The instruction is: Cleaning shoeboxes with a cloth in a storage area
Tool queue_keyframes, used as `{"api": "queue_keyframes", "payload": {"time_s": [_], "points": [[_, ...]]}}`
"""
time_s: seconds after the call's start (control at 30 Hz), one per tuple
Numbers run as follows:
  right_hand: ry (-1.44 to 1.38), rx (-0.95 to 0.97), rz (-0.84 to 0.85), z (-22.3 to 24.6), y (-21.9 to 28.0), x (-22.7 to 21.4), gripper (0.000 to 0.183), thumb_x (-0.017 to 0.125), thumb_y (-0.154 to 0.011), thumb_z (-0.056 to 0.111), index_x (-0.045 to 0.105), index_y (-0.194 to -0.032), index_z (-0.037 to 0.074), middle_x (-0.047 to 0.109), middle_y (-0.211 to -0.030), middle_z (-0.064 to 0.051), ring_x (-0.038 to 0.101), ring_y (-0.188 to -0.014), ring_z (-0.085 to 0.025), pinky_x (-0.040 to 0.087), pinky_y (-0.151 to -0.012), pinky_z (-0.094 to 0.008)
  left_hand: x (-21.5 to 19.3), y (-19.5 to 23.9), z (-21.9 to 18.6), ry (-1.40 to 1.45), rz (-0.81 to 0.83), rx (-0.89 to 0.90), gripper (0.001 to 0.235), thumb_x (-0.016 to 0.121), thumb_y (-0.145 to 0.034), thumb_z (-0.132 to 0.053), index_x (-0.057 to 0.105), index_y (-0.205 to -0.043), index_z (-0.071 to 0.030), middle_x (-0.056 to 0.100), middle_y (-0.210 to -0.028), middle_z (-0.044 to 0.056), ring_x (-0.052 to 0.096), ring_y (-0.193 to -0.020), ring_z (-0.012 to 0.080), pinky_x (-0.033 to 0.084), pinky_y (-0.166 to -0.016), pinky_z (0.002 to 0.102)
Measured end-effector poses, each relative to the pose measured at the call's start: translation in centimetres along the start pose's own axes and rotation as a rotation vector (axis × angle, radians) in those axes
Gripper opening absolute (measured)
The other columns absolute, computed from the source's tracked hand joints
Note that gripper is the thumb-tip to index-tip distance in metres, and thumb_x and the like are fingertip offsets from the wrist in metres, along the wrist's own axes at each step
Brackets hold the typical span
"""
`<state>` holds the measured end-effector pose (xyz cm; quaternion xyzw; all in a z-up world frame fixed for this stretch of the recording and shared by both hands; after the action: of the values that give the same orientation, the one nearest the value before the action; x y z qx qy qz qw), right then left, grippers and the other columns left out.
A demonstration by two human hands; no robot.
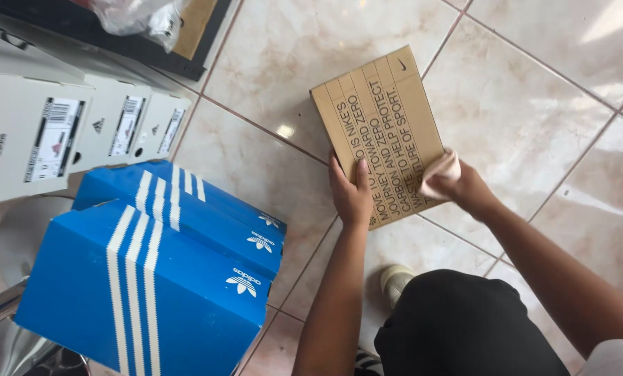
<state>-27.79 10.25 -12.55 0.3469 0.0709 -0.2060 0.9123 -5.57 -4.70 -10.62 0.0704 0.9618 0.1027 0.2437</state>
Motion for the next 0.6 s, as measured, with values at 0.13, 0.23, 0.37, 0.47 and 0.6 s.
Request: {"api": "queue_keyframes", "payload": {"time_s": [0.13, 0.23, 0.37, 0.47, 0.6], "points": [[-0.236, 0.082, -0.262, -0.4, 4.4, -0.8, 0.024, 0.074, -0.091, 0.020, 0.061, -0.102, 0.003, 0.059, -0.063, -0.015, 0.058, -0.045, -0.025, 0.047, -0.036, -0.034, 1.1, 0.5, 1.3, 0.025, -0.049, 0.017, 0.071, 0.058, -0.102, -0.037, 0.029, -0.159, -0.006, 0.033, -0.158, 0.029, 0.038, -0.143, 0.0475, 0.033, -0.116, 0.061], [-0.339, -0.018, -0.548, 3.6, 6.1, -0.7, 0.026, 0.063, -0.103, 0.024, 0.056, -0.114, 0.002, 0.056, -0.090, -0.021, 0.056, -0.082, -0.031, 0.040, -0.071, -0.045, 1.7, 3.1, 1.0, -0.122, -0.136, 0.100, 0.076, 0.057, -0.102, -0.031, 0.019, -0.162, -0.002, 0.014, -0.161, 0.038, 0.021, -0.148, 0.0552, 0.021, -0.111, 0.073], [-0.549, -0.327, -0.691, 5.8, 3.7, -1.8, 0.040, 0.055, -0.111, 0.018, 0.045, -0.144, -0.002, 0.045, -0.155, -0.023, 0.039, -0.145, -0.032, 0.023, -0.120, -0.053, 2.7, 6.5, -6.5, -0.797, -0.071, 0.717, 0.081, 0.070, -0.094, -0.033, 0.027, -0.162, -0.036, 0.007, -0.170, 0.025, -0.009, -0.155, 0.0505, -0.015, -0.106, 0.082], [-0.610, -0.373, -0.666, 3.5, -0.5, -5.0, 0.043, 0.062, -0.111, 0.016, 0.044, -0.149, 0.004, 0.048, -0.150, -0.021, 0.041, -0.145, -0.037, 0.028, -0.121, -0.051, 1.0, 0.8, -8.1, -0.687, 0.014, 0.656, 0.073, 0.066, -0.092, -0.054, 0.038, -0.157, -0.039, 0.027, -0.169, 0.021, 0.024, -0.156, 0.0500, 0.009, -0.111, 0.084], [-0.614, -0.411, -0.694, 2.4, -5.6, -6.7, 0.040, 0.070, -0.110, 0.016, 0.050, -0.144, 0.012, 0.056, -0.139, -0.014, 0.052, -0.135, -0.029, 0.034, -0.119, -0.052, -1.4, -7.1, -6.8, -0.703, -0.066, 0.553, 0.073, 0.066, -0.093, -0.061, 0.039, -0.157, -0.039, 0.023, -0.168, 0.020, 0.041, -0.144, 0.0520, 0.037, -0.102, 0.080]]}}
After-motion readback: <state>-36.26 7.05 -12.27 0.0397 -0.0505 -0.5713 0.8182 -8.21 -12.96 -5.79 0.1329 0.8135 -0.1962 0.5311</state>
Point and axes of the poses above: each hand's wrist, its own y-axis away from the middle knuckle, its own x-axis out of the palm, z = x × y, the point moved 9 cm from there along -y, towards the middle knuckle
